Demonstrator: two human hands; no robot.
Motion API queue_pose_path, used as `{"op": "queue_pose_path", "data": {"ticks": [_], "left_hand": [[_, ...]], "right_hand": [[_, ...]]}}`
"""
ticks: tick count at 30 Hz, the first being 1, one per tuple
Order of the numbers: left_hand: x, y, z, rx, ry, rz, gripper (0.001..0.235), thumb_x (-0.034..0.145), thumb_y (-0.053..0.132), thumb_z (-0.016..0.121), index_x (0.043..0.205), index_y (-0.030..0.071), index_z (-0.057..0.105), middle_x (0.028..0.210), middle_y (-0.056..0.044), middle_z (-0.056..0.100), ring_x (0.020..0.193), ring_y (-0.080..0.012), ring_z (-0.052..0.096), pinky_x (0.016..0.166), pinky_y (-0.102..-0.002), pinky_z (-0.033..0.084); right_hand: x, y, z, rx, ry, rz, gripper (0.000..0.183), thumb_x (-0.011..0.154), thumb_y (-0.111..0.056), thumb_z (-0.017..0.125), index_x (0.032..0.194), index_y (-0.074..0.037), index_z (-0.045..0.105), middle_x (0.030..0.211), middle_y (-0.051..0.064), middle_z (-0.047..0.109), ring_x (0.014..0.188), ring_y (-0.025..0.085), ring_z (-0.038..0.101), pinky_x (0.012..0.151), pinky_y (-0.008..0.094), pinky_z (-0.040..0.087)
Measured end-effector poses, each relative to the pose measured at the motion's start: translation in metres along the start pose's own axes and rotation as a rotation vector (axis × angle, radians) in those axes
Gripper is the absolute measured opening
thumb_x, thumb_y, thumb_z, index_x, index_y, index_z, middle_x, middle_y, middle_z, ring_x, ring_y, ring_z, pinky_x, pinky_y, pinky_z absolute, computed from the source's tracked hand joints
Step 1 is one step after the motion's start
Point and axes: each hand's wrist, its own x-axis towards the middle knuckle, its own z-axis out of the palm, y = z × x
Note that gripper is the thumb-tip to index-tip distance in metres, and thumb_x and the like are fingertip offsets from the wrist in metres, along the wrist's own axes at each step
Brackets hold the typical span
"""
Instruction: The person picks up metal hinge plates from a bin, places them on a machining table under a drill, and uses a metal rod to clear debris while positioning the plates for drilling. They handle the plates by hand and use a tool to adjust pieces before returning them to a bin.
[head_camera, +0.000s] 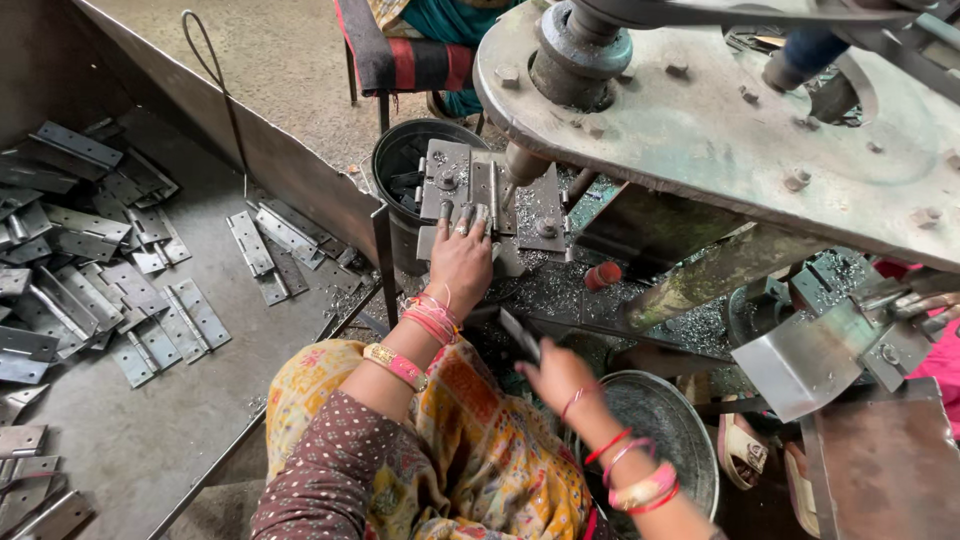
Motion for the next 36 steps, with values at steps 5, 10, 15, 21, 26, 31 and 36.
{"op": "queue_pose_path", "data": {"ticks": [5,10,15,21,26,31,36], "left_hand": [[0.001,0.001,-0.009,-0.013,-0.048,-0.018,0.026,0.089,0.016,0.055,0.103,0.007,0.076,0.137,-0.015,0.063,0.131,-0.0336,0.054,0.118,-0.057,0.027],[0.011,-0.005,-0.008,0.08,-0.066,0.003,0.027,0.085,0.02,0.055,0.097,0.011,0.077,0.141,-0.013,0.06,0.137,-0.033,0.049,0.117,-0.06,0.024],[0.029,-0.019,0.006,0.039,-0.023,-0.064,0.028,0.093,0.018,0.053,0.104,0.007,0.076,0.143,-0.011,0.061,0.138,-0.0323,0.05,0.117,-0.059,0.028],[0.028,-0.021,0.016,-0.051,-0.112,-0.087,0.027,0.093,0.017,0.053,0.103,0.008,0.077,0.138,-0.01,0.064,0.135,-0.0323,0.052,0.119,-0.061,0.029],[0.024,-0.024,0.015,0.0,0.003,-0.041,0.026,0.088,0.017,0.056,0.101,0.006,0.076,0.134,-0.014,0.065,0.135,-0.0342,0.052,0.114,-0.061,0.03],[0.028,-0.025,0.013,0.005,0.038,-0.014,0.026,0.089,0.015,0.055,0.103,0.005,0.076,0.134,-0.014,0.065,0.135,-0.0321,0.053,0.117,-0.06,0.03],[0.026,-0.026,0.011,0.007,0.003,-0.012,0.021,0.087,0.016,0.057,0.094,0.007,0.075,0.132,-0.013,0.066,0.134,-0.0332,0.053,0.114,-0.06,0.031]], "right_hand": [[-0.018,0.001,0.021,-0.016,0.047,0.008,0.053,0.089,-0.046,0.072,0.112,-0.002,0.054,0.089,0.026,0.073,0.086,0.045,0.071,0.075,0.054,0.057],[0.021,-0.002,-0.034,-0.067,-0.134,-0.015,0.059,0.089,-0.053,0.074,0.108,0.001,0.057,0.094,0.029,0.072,0.089,0.045,0.071,0.078,0.052,0.057],[0.013,-0.008,-0.034,-0.055,-0.045,-0.035,0.056,0.089,-0.052,0.071,0.104,0.0,0.058,0.09,0.029,0.072,0.087,0.047,0.07,0.076,0.053,0.057],[-0.023,-0.007,0.023,0.04,0.081,0.032,0.049,0.091,-0.048,0.069,0.105,-0.003,0.055,0.084,0.028,0.071,0.083,0.047,0.07,0.072,0.055,0.057],[0.013,0.011,0.0,-0.037,-0.016,-0.006,0.054,0.089,-0.052,0.072,0.102,-0.002,0.056,0.087,0.028,0.071,0.084,0.047,0.07,0.074,0.055,0.057],[-0.01,-0.002,0.014,0.01,0.049,0.018,0.053,0.088,-0.051,0.07,0.106,-0.004,0.055,0.085,0.026,0.072,0.083,0.046,0.071,0.074,0.054,0.058],[-0.016,-0.013,-0.003,0.028,0.02,0.033,0.051,0.089,-0.049,0.072,0.109,-0.006,0.054,0.085,0.024,0.071,0.083,0.046,0.07,0.075,0.055,0.056]]}}
